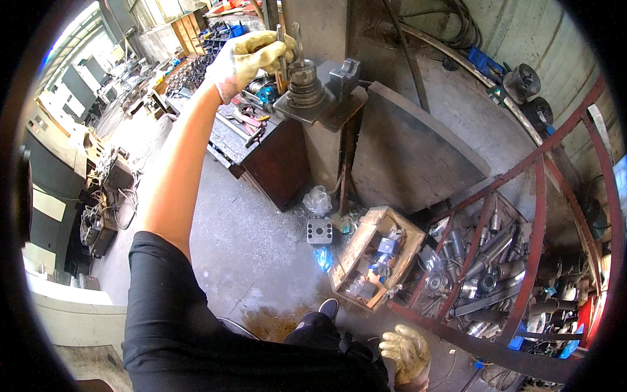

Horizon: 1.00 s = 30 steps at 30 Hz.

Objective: The person picks up a drill bit from a stand and places it on a shelf. They then pick up a wooden box from the shelf, look at it, and return it. Finally, they pick up a plastic bag containing metal parts and turn it over in their hands.

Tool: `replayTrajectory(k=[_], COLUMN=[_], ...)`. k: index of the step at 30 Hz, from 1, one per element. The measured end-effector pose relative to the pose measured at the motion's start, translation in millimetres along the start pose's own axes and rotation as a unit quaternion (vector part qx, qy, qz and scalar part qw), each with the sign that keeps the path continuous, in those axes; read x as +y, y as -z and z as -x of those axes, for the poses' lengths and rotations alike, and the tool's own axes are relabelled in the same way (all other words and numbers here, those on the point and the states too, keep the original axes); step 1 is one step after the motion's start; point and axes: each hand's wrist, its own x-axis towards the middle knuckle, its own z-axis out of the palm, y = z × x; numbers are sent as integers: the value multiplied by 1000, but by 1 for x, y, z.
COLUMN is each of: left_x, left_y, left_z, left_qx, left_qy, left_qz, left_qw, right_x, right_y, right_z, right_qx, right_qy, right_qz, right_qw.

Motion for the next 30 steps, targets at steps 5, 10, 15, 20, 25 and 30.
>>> replayTrajectory(k=[5,10,15,20,25,30], left_x=[4,-13,40,141,206,250], left_y=[-10,-3,-55,-109,-130,-146], left_z=[15,110,253,326,353,361], left_qx=[35,87,27,-64,-156,-202], left_qy=[-13,108,194,190,137,73], left_qz=[-24,-69,220,355,349,357], left_qw=[999,988,956,913,914,909], right_x=[11,7,6,-19,-84,-117], right_y=[7,10,17,-1,-40,-40], right_z=[0,2,4,-5,10,29], right_qx=[-22,-19,-61,-160,-258,-338], right_qy=[42,1,-13,91,264,338], right_qz=[13,-39,0,111,128,152], right_qw=[999,999,998,977,921,865])
